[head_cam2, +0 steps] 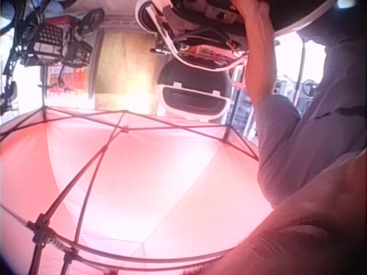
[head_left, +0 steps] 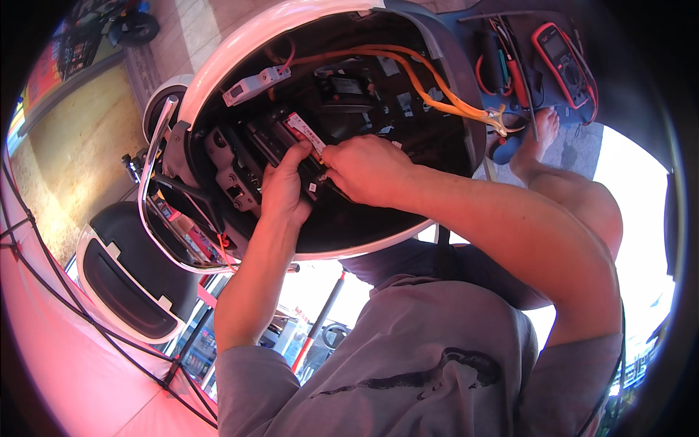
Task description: The person opens the seat compartment of a white electric scooter and uses a screwdriver to adjust and connect internal wiring and components. They repeatedly tighten screws and reposition wires within the battery compartment.
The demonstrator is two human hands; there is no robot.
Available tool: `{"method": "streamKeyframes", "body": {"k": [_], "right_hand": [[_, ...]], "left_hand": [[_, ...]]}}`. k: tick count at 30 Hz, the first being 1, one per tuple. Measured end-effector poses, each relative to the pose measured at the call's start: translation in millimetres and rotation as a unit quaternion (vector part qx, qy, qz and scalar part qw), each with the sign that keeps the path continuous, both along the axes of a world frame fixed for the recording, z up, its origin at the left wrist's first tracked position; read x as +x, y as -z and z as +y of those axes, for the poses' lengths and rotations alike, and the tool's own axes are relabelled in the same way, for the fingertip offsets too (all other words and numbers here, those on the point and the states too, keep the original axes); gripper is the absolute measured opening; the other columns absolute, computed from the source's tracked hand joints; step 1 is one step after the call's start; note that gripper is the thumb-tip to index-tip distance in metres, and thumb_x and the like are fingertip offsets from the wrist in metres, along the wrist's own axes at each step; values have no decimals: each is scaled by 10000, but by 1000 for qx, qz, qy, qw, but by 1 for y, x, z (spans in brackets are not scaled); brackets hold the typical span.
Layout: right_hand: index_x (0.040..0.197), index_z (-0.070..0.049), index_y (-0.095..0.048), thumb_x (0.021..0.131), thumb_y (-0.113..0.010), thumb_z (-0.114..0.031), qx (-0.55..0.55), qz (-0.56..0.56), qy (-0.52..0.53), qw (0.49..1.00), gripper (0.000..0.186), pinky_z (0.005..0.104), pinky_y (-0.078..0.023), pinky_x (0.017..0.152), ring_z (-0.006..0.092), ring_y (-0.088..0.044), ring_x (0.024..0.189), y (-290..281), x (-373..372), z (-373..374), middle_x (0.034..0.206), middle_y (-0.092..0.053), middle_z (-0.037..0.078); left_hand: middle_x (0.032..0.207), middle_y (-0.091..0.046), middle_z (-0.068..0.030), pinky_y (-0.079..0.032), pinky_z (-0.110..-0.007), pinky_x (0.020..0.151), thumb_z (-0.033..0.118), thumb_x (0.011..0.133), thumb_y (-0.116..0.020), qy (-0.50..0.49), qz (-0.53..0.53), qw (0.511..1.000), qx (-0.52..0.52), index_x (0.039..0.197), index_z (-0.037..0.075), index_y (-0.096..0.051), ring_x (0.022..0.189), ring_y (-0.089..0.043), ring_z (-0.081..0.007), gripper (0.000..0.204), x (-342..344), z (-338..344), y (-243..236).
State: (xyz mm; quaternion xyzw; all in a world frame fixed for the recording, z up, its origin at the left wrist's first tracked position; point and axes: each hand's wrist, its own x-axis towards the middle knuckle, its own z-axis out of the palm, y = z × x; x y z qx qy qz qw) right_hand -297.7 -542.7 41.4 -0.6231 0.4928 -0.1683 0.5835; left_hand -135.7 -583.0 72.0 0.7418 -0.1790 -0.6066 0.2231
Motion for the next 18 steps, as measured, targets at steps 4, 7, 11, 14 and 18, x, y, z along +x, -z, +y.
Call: {"method": "streamKeyframes", "body": {"k": [4,7,11,14,18], "right_hand": [[1066,-61,-622,850,-590,-113,-11,-11,3,1000,225,450,-549,769,358,-672,910,4,1,2,958,-688,168],[1059,-50,-622,845,-595,-109,-29,-9,0,1000,223,448,-549,771,360,-673,905,6,2,2,955,-689,169],[1048,-38,-625,846,-599,-111,23,-33,40,998,216,451,-548,771,364,-671,903,3,0,1,940,-688,176],[1036,-33,-626,855,-595,-117,14,-40,36,998,201,453,-547,769,368,-670,899,4,0,0,930,-687,182],[1022,-36,-628,869,-590,-133,12,-28,18,999,185,455,-546,766,372,-669,896,6,2,-1,926,-685,184]], "left_hand": [[896,-653,-59,-559,-345,710,72,821,-695,-9,-14,1000,4,1024,59,-612,809,-651,-196,219,-1,-1,0],[908,-653,-61,-562,-352,721,69,819,-696,-18,-20,1000,0,1036,64,-608,816,-652,-200,234,-2,0,1],[928,-669,-82,-564,-373,757,115,823,-694,-3,-27,1000,2,1052,77,-615,843,-661,-225,245,-1,0,1],[930,-671,-83,-564,-368,754,114,823,-695,5,-24,1000,-2,1042,65,-620,842,-661,-220,237,-2,0,-2],[934,-672,-85,-566,-360,751,108,818,-701,12,-15,1000,1,1035,48,-625,832,-664,-214,237,-1,-1,-1]]}}
